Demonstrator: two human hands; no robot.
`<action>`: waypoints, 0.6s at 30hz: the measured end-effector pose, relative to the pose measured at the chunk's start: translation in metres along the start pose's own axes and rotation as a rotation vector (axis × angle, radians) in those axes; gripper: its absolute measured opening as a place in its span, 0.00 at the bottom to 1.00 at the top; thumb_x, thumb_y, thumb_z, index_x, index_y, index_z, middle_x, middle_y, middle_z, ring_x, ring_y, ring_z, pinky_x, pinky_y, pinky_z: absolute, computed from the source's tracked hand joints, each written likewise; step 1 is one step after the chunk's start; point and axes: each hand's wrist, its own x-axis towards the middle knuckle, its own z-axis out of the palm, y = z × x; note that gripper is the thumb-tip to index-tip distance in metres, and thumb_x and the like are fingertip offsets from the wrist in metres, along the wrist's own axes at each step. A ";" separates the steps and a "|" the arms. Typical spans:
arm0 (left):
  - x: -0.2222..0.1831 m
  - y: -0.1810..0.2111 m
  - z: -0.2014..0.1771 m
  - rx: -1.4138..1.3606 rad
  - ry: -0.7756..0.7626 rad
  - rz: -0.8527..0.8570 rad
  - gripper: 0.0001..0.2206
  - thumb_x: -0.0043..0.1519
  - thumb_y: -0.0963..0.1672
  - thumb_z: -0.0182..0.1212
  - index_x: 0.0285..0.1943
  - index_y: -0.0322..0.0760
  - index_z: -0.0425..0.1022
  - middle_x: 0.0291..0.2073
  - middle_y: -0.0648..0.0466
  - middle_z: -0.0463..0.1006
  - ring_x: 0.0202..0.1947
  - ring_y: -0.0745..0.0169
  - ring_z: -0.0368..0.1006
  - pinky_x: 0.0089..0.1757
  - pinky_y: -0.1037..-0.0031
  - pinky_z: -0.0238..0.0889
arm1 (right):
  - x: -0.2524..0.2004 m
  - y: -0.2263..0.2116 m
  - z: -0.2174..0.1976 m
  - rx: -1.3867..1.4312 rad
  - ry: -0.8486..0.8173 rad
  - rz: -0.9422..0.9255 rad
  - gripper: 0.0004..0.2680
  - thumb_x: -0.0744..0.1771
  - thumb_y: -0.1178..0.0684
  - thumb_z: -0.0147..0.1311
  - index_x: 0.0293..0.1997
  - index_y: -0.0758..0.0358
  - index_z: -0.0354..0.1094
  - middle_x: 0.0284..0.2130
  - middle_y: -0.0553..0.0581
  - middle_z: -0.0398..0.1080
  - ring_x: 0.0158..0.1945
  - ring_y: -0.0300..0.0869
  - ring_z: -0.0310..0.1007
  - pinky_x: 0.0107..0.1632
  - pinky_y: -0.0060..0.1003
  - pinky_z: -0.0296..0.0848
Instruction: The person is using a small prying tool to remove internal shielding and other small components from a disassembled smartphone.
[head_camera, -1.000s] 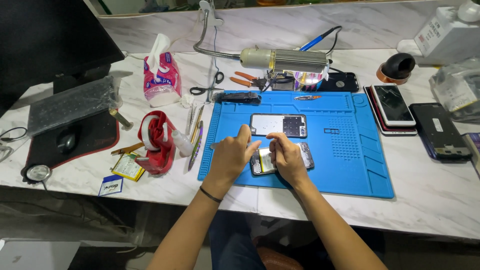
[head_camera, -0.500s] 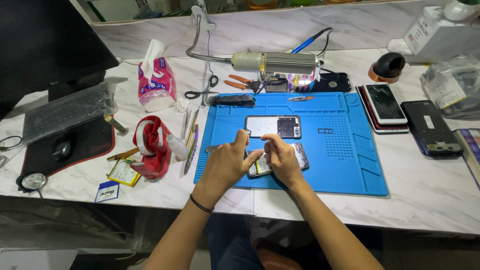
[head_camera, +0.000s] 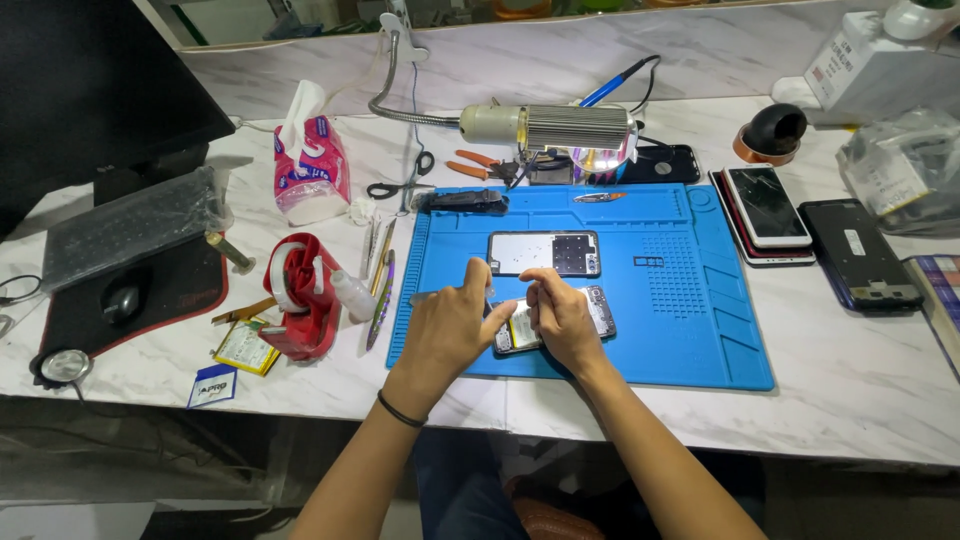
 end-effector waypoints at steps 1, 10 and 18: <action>0.001 -0.001 0.002 -0.001 -0.002 0.002 0.16 0.65 0.53 0.57 0.47 0.44 0.59 0.26 0.43 0.81 0.29 0.38 0.82 0.36 0.55 0.74 | -0.001 0.001 -0.001 -0.001 0.002 0.001 0.12 0.69 0.66 0.37 0.48 0.60 0.70 0.18 0.53 0.68 0.17 0.42 0.71 0.28 0.36 0.73; -0.006 -0.001 -0.004 -0.082 -0.012 0.003 0.15 0.65 0.50 0.58 0.49 0.43 0.59 0.34 0.38 0.82 0.36 0.37 0.82 0.39 0.54 0.75 | 0.000 -0.003 0.000 -0.012 -0.006 0.004 0.12 0.69 0.66 0.37 0.48 0.59 0.70 0.17 0.52 0.67 0.17 0.42 0.70 0.28 0.36 0.73; -0.003 -0.012 0.015 -0.417 0.017 0.030 0.10 0.66 0.39 0.53 0.54 0.37 0.62 0.41 0.37 0.82 0.40 0.36 0.81 0.38 0.60 0.77 | 0.000 -0.002 0.001 0.012 0.001 0.025 0.12 0.69 0.67 0.36 0.47 0.61 0.70 0.17 0.52 0.68 0.16 0.40 0.70 0.27 0.34 0.72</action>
